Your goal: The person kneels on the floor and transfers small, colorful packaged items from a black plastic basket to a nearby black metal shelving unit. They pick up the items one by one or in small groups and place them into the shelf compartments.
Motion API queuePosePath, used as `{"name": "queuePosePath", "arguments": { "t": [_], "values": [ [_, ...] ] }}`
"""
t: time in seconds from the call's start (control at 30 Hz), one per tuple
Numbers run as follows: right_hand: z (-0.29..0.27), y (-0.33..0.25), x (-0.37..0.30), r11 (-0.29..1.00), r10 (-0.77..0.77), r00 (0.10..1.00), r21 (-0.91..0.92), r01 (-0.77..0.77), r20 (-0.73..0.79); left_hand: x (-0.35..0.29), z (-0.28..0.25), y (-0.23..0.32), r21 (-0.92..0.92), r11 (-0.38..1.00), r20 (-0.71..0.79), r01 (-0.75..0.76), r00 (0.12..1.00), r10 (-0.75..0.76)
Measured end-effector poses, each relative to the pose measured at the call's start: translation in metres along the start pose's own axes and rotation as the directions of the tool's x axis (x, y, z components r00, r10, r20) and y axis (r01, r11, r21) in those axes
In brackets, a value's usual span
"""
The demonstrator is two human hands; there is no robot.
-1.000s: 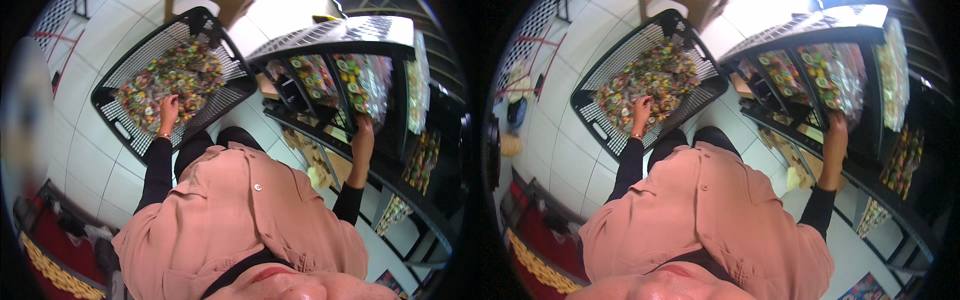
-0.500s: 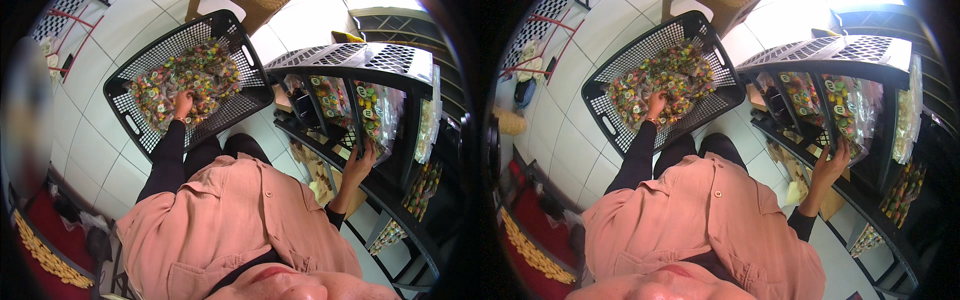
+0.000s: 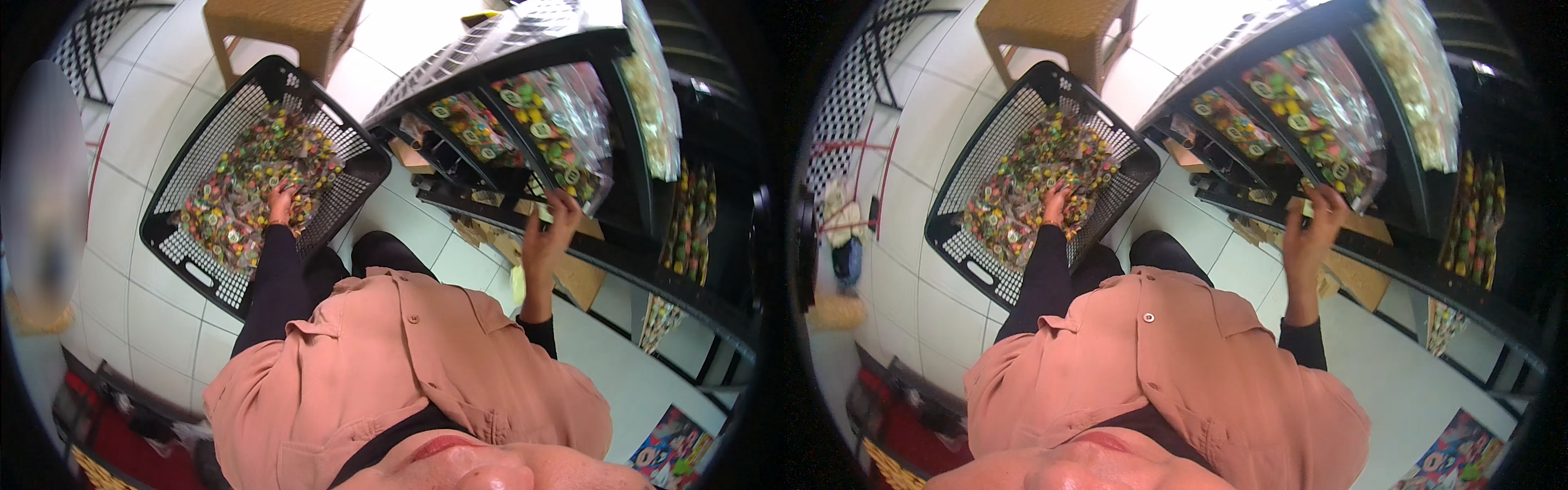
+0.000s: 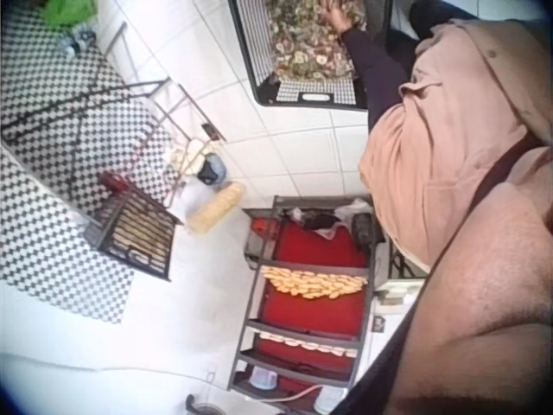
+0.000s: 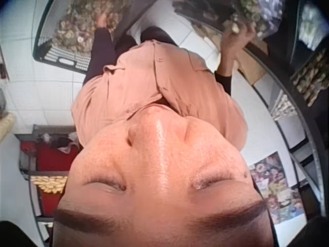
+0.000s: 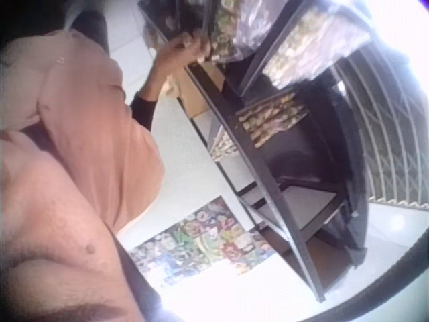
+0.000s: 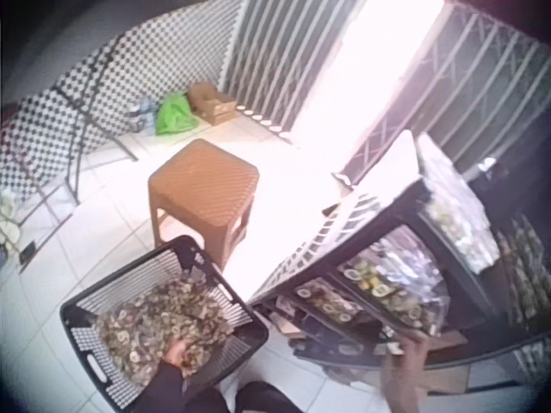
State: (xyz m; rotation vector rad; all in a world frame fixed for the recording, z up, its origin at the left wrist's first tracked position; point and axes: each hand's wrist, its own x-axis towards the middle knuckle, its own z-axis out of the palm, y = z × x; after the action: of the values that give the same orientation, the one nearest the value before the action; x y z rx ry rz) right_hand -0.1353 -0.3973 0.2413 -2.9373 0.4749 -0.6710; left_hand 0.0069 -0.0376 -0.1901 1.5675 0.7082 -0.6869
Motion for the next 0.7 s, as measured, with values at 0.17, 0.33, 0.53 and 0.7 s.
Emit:
{"name": "queuePosePath", "arguments": {
  "t": [0.17,0.33,0.53,0.7],
  "values": [
    [0.030,-0.018,-0.034,0.956,-0.005,0.978,0.288,-0.057,0.210,0.005,-0.013,-0.002,0.382,0.809,-0.102,-0.448,0.849,0.519],
    [0.077,-0.012,-0.073,0.714,0.151,0.833,0.524,-0.464,0.532,-0.105,0.011,0.090,0.459,0.478,0.188,-0.749,0.607,0.772],
    [0.131,-0.008,-0.080,-0.240,0.130,0.397,0.417,-0.877,0.909,-0.227,0.086,0.139,0.183,0.184,0.576,-0.966,0.257,0.776],
    [0.135,-0.009,-0.072,-0.392,0.071,0.475,0.463,-0.795,0.877,-0.269,0.121,0.149,-0.045,0.045,0.834,-0.998,-0.013,0.552]
  ]
}}
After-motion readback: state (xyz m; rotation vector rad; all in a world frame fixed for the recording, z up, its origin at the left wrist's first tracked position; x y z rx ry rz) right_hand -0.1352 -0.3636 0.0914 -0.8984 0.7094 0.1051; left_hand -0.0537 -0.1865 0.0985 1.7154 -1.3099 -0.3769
